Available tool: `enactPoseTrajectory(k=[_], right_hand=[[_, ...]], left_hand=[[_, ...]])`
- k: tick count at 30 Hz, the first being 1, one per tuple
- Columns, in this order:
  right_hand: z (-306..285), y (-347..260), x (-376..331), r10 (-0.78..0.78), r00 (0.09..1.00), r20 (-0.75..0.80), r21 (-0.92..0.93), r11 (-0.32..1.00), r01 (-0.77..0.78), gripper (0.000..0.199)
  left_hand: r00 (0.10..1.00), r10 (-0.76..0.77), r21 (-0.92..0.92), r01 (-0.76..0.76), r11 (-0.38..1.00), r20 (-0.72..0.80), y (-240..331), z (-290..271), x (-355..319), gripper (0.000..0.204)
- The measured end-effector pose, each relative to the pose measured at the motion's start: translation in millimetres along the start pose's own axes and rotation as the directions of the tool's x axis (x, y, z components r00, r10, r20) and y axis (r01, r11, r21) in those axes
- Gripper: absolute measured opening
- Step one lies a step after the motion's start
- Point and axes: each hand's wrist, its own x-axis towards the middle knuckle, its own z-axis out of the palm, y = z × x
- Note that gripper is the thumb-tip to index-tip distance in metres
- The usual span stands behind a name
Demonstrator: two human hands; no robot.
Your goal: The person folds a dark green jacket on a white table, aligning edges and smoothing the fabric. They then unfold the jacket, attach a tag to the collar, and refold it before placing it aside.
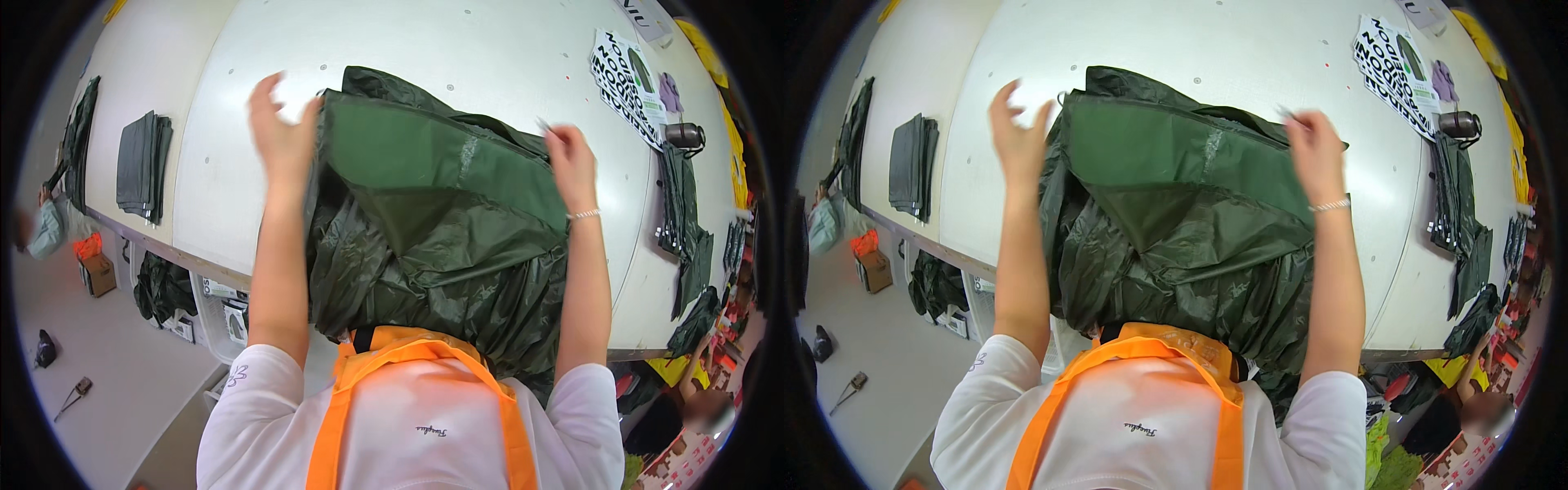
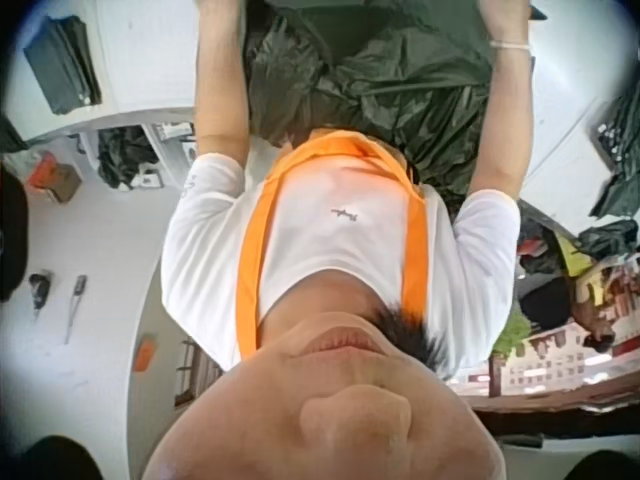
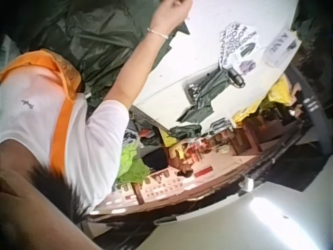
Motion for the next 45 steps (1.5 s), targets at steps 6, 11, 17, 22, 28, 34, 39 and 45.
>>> enactPoseTrajectory(k=[6,11,17,22,28,34,39,45], right_hand=[[-104,247,-92,0.215,0.869,-0.445,-0.467,0.773,-0.430,0.020],[-110,273,-138,-0.041,0.901,-0.433,-0.738,0.590,-0.328,0.022],[-56,69,-180,0.644,0.690,0.330,0.205,0.665,-0.718,0.037],[33,94,-210,0.660,0.685,0.307,0.681,0.351,-0.643,0.048],[27,66,-162,0.694,0.718,0.059,0.813,0.384,-0.438,0.035],[22,73,-121,0.178,0.855,-0.488,0.465,0.881,0.083,0.035],[53,2,-131,-0.246,0.964,0.102,0.034,0.969,0.243,0.039],[80,34,-164,-0.244,0.889,0.386,-0.055,0.957,0.286,0.043]], left_hand=[[0.845,0.329,-0.148,-0.294,0.944,0.421,-23,-31,-63,0.048],[0.786,0.302,-0.005,-0.356,0.934,0.539,-22,-7,-97,0.063],[0.782,-0.371,-0.150,0.501,0.853,0.500,-47,-2,-123,0.064],[0.647,-0.454,-0.299,0.721,0.625,0.612,-37,13,-124,0.035],[0.623,-0.541,-0.475,0.781,0.405,0.564,-21,17,-111,0.024],[0.953,-0.232,-0.711,0.299,0.636,0.192,18,29,-102,0.033],[0.817,0.464,-0.447,-0.293,0.846,0.342,86,39,-124,0.040],[0.498,0.363,-0.189,-0.366,0.911,0.787,52,94,-179,0.036]])
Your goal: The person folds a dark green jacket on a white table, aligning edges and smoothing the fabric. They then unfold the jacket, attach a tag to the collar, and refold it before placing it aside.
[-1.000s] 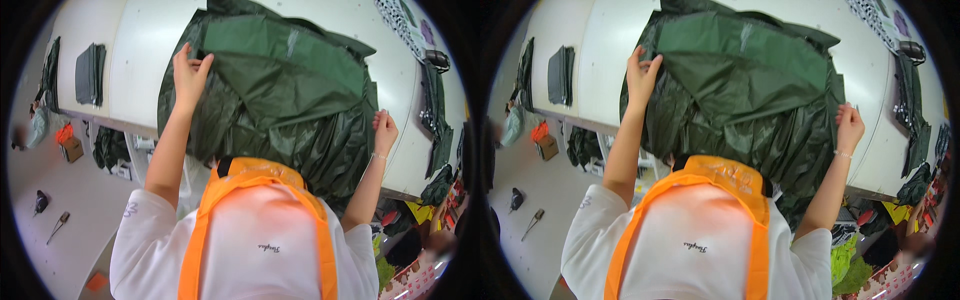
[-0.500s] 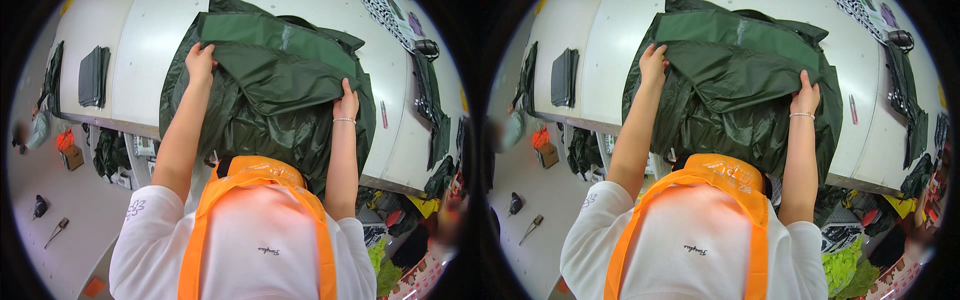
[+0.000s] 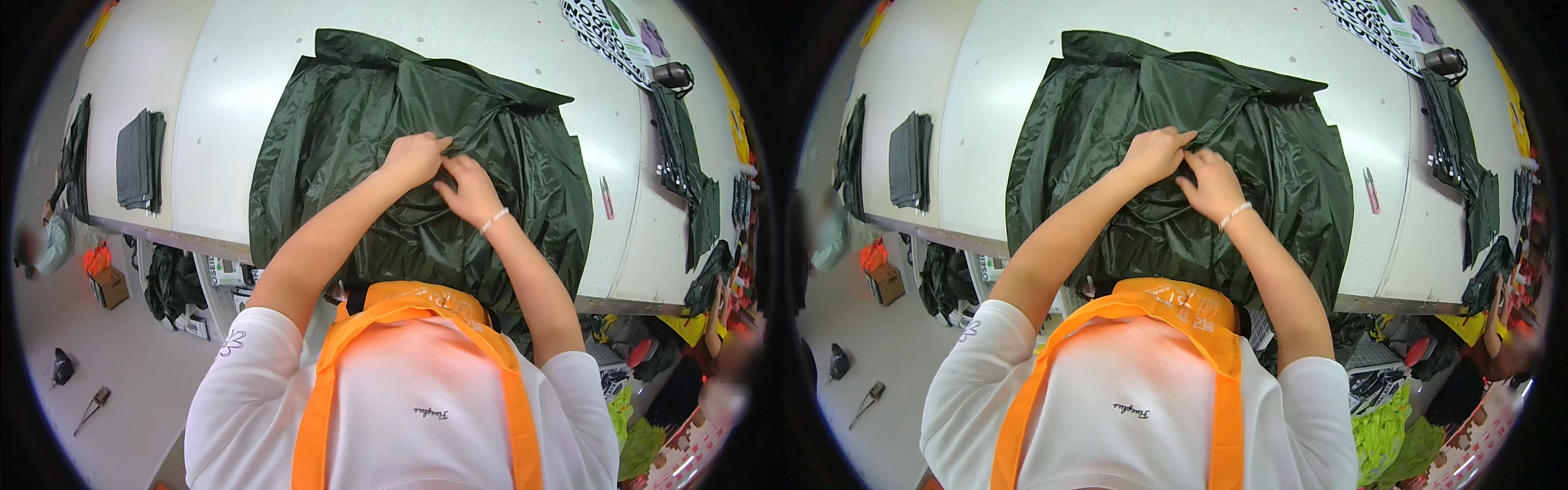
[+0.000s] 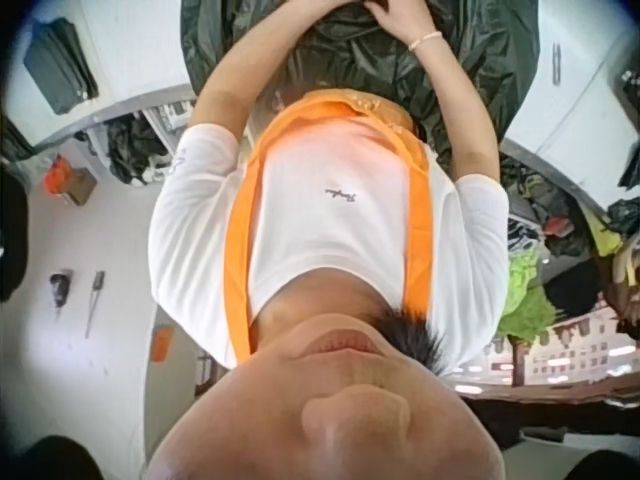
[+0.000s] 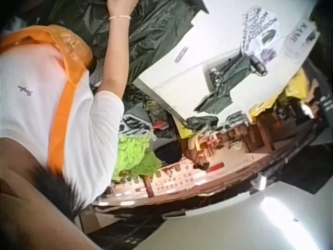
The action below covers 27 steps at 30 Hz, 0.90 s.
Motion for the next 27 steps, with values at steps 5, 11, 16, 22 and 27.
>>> enactPoseTrajectory(k=[5,11,16,22,27], right_hand=[[-14,-41,-44,-0.046,0.987,0.157,-0.319,0.943,0.094,0.083],[8,8,-14,0.080,0.987,-0.139,-0.075,0.993,-0.091,0.029],[-16,25,40,0.557,0.826,0.086,0.009,0.829,-0.559,0.038],[-9,40,53,0.632,0.763,0.136,0.010,0.769,-0.639,0.043],[-20,-12,24,0.047,0.945,-0.325,-0.356,0.919,-0.168,0.027]], left_hand=[[0.979,-0.049,-0.323,0.112,0.940,0.198,-18,-1,9,0.041],[0.679,-0.106,-0.585,0.692,0.424,0.726,-33,-11,38,0.052],[0.963,-0.211,-0.018,0.217,0.976,0.171,21,-45,51,0.036],[0.929,0.370,0.163,-0.366,0.916,0.006,27,-39,-7,0.020],[0.964,0.259,0.004,-0.259,0.966,-0.058,-13,-16,-23,0.016]])
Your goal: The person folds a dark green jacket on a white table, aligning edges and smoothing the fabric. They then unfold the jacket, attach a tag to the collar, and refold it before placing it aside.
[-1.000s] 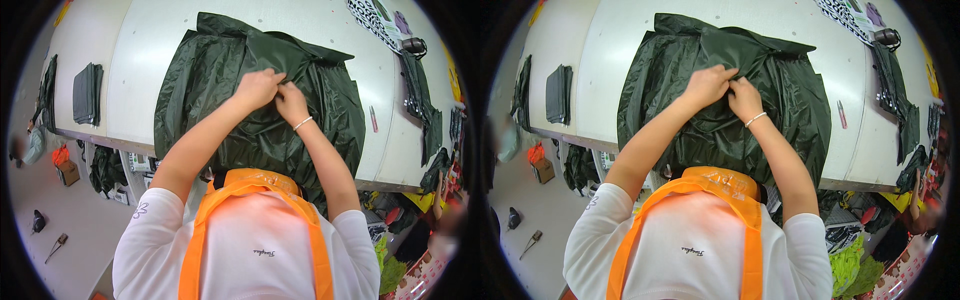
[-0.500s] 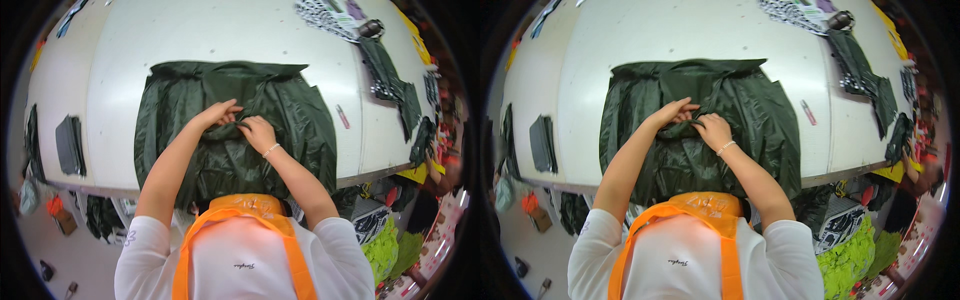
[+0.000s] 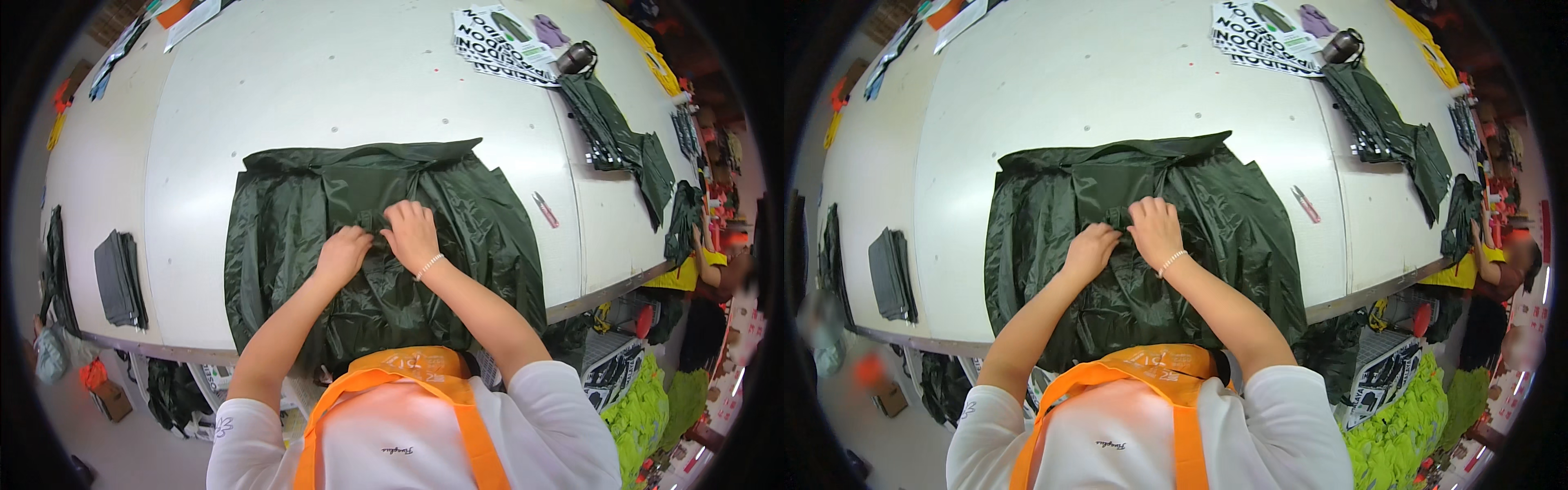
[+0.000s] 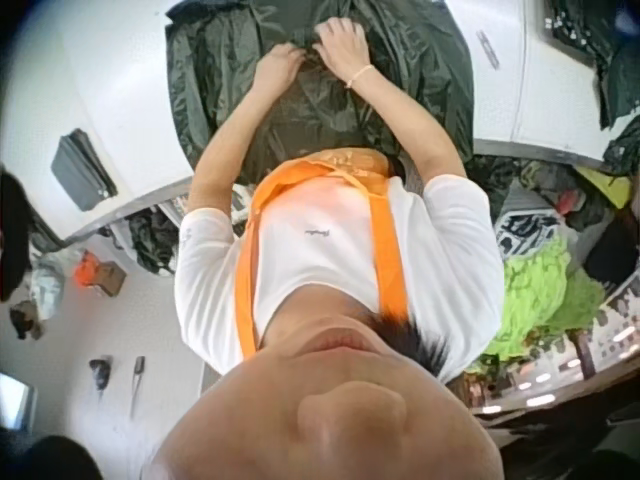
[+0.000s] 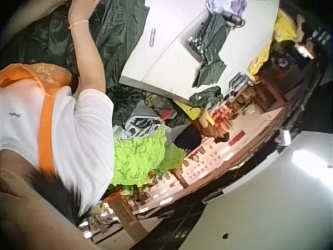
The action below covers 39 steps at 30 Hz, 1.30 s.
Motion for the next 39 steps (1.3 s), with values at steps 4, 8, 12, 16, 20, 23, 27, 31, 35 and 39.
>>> enactPoseTrajectory(k=[4,8,12,16,20,23,27,31,35,39], right_hand=[[23,0,-17,-0.168,0.985,-0.027,0.061,0.984,0.170,0.017],[41,22,9,0.037,0.984,0.175,0.227,0.971,-0.077,0.011],[47,37,38,0.169,0.902,0.398,0.261,0.921,-0.288,0.015],[40,17,37,0.165,0.939,0.301,0.126,0.970,-0.210,0.017],[32,1,17,-0.113,0.993,-0.038,0.094,0.989,0.116,0.014],[50,24,28,0.002,1.000,-0.007,0.216,0.976,0.000,0.009],[53,30,50,0.261,0.938,0.226,0.264,0.911,-0.317,0.015],[48,37,54,0.367,0.919,0.145,0.536,0.751,-0.385,0.022],[13,69,61,0.315,0.940,-0.130,0.112,0.947,-0.301,0.013],[3,83,80,0.315,0.946,-0.069,0.110,0.945,-0.307,0.008]], left_hand=[[0.975,-0.213,-0.244,0.224,0.944,0.069,-22,4,22,0.017],[0.794,-0.590,-0.183,0.608,0.773,0.146,-11,-8,49,0.030],[1.000,-0.010,0.101,0.011,0.995,-0.012,18,-9,35,0.030],[0.996,-0.066,0.004,0.066,0.998,0.058,-9,4,27,0.023],[0.929,-0.258,-0.381,0.347,0.857,0.266,-47,-9,51,0.017],[0.852,-0.425,-0.486,0.523,0.700,0.304,-57,-3,68,0.031],[0.996,-0.003,0.116,0.013,0.993,-0.084,-16,-8,59,0.035],[0.998,0.004,0.208,0.009,0.978,-0.062,-14,9,43,0.033],[0.996,0.005,0.262,0.018,0.965,-0.087,-13,13,42,0.031],[0.997,-0.009,0.284,0.032,0.958,-0.080,-9,14,42,0.033]])
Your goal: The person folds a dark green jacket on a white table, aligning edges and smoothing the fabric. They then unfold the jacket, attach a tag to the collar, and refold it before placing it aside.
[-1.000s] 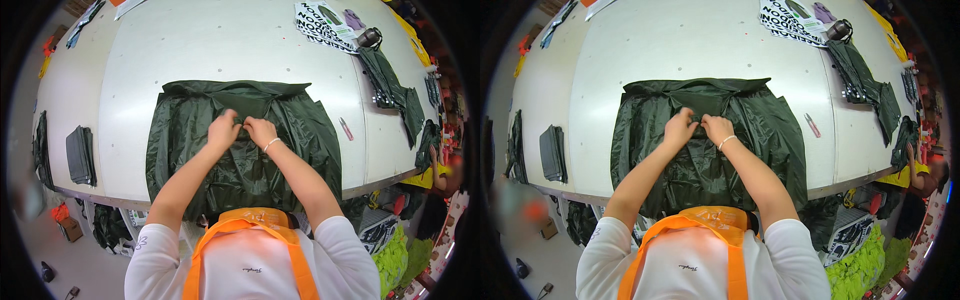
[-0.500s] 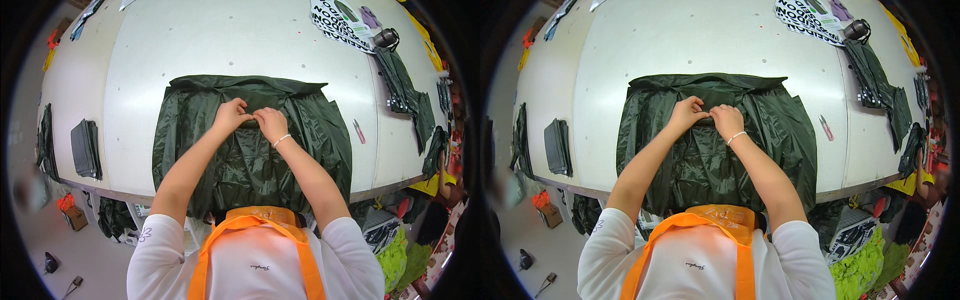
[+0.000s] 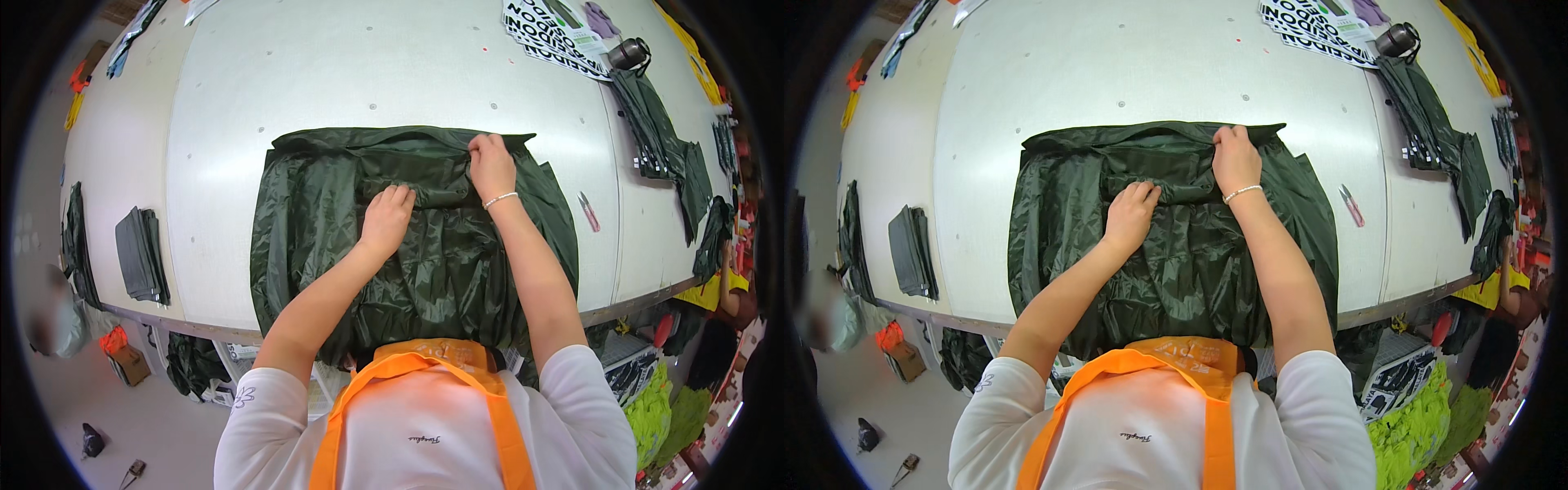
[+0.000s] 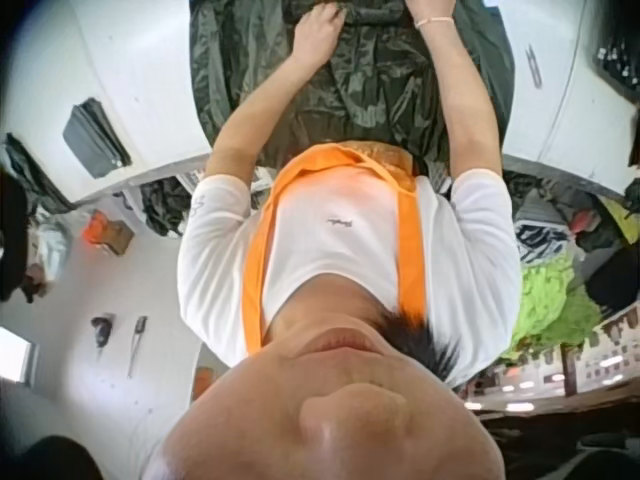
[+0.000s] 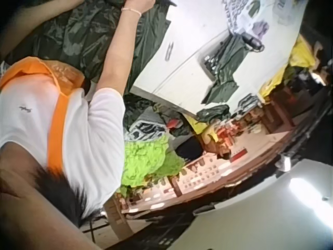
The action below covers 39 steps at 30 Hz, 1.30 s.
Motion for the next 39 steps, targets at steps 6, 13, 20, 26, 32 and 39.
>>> enactPoseTrajectory(k=[6,13,20,26,32,39], right_hand=[[27,-29,4,-0.399,0.898,0.186,0.212,0.908,0.360,0.017],[7,-39,-19,-0.401,0.916,-0.008,0.193,0.898,0.395,0.020],[30,-35,-43,-0.365,0.918,0.155,0.077,0.931,0.357,0.019],[44,-34,2,-0.003,0.899,0.437,0.108,0.993,-0.050,0.014],[32,-48,-27,-0.369,0.923,0.105,-0.119,0.917,0.380,0.025],[50,-33,-25,-0.423,0.902,0.091,-0.146,0.890,0.432,0.018]], left_hand=[[1.000,-0.013,-0.026,0.013,1.000,-0.004,-1,-2,0,0.031],[0.973,-0.095,-0.196,0.137,0.971,0.210,-15,-11,17,0.024],[0.801,-0.299,-0.555,0.581,0.595,0.518,-59,-9,61,0.024],[0.996,0.033,-0.038,-0.036,0.999,-0.081,-22,-3,44,0.030],[0.970,-0.178,-0.360,0.227,0.905,0.162,-56,4,67,0.030],[0.970,-0.238,-0.100,0.241,0.965,0.042,-88,-3,105,0.018]])
